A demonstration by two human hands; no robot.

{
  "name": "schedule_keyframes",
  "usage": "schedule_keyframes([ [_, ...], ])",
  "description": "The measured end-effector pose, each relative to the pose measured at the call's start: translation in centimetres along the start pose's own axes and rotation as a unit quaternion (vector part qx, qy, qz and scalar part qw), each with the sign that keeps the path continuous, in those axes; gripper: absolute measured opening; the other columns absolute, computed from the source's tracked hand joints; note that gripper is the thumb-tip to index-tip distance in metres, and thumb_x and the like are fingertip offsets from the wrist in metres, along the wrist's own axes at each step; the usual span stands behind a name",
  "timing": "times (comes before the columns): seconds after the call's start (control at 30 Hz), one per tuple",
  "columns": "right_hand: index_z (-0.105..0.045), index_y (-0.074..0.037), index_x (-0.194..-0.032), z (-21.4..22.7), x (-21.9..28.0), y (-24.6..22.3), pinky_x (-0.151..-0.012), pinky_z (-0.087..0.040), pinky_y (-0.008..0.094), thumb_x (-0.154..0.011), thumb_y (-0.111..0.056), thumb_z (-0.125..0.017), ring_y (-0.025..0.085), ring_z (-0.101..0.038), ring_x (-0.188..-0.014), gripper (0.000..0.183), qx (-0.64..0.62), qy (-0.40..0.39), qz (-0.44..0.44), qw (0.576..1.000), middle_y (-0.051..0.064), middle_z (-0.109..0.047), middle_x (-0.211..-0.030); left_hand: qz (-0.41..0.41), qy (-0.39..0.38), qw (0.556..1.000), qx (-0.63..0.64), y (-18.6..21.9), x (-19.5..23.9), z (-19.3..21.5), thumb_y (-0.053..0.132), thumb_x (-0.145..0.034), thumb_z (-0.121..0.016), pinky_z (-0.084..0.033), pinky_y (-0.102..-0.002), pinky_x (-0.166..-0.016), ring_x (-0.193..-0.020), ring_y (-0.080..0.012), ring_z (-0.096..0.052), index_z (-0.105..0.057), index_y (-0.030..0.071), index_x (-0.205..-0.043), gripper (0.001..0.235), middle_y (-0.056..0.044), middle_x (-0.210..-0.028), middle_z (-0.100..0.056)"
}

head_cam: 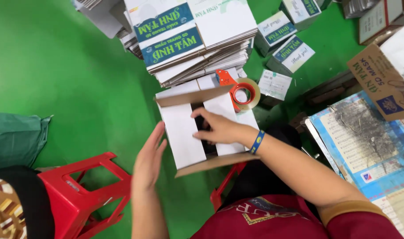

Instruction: Packing batches of face masks into individual plastic bags and then into shipping boxes on an industrial production line.

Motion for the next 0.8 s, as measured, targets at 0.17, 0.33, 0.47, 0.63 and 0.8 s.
schedule_keyframes([
  [0.17, -0.041, -0.013, -0.142, 0.2, -0.4, 1.1, -0.059, -0.059, 0.034, -0.094, -0.034, -0.066, 0.015, -0.067, -0.062, 0.059, -0.090, -0.013, -0.070, 0.993, 0.010, -0.064, -0.089, -0.147, -0.079, 0.923, -0.346, 6.2, 3.6, -5.8, 0.012, -0.083, -0.070, -0.044, -0.041, -0.115, -0.141, -0.0282, -0.052, -0.062, 0.010, -0.133, 0.051, -0.015, -0.147, -0.057],
  [0.33, -0.049, -0.005, -0.143, 0.1, -1.8, 2.9, -0.080, -0.059, 0.033, -0.100, -0.038, -0.059, 0.017, -0.072, -0.087, 0.055, -0.322, -0.047, -0.091, 0.941, 0.013, -0.071, -0.105, -0.095, 0.161, 0.875, -0.447, 2.5, 0.8, -1.7, 0.014, -0.088, -0.079, -0.056, -0.041, -0.101, -0.112, -0.0273, -0.068, -0.070, 0.010, -0.121, 0.034, -0.009, -0.119, -0.073],
  [0.47, -0.065, -0.001, -0.136, 6.2, 2.3, -8.2, -0.103, -0.057, 0.036, -0.100, -0.038, -0.067, 0.027, -0.070, -0.120, 0.052, -0.064, 0.184, 0.103, 0.975, 0.018, -0.070, -0.131, -0.165, 0.229, 0.821, -0.497, 4.9, 0.2, -2.9, 0.014, -0.088, -0.081, -0.045, -0.048, -0.107, -0.127, -0.0382, -0.051, -0.048, 0.003, -0.146, 0.068, -0.023, -0.144, -0.043],
  [0.63, -0.058, 0.008, -0.130, 6.2, 4.9, -17.2, -0.103, -0.048, 0.048, -0.077, -0.039, -0.078, 0.040, -0.061, -0.120, 0.073, 0.429, 0.376, 0.339, 0.748, 0.021, -0.060, -0.131, -0.206, 0.214, 0.825, -0.481, 3.9, 0.2, -2.8, 0.016, -0.092, -0.080, -0.042, -0.049, -0.114, -0.142, -0.0398, -0.044, -0.029, 0.004, -0.161, 0.086, -0.027, -0.164, -0.023],
  [0.8, -0.075, -0.010, -0.109, 2.5, 0.8, -8.1, -0.076, -0.053, 0.046, -0.085, -0.044, -0.083, 0.033, -0.067, -0.087, 0.042, 0.358, 0.062, 0.178, 0.914, 0.010, -0.072, -0.091, -0.198, 0.164, 0.822, -0.507, 3.9, -0.3, -3.6, 0.008, -0.102, -0.064, -0.040, -0.047, -0.120, -0.150, -0.0402, -0.043, -0.053, 0.002, -0.149, 0.049, -0.026, -0.165, -0.034],
])
Point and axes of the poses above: each hand's wrist, its own x-axis away from the middle knuckle, its own z-axis out of the back of the hand, y = z × x, the point moved 7 cm from there along -x, towards the middle knuckle
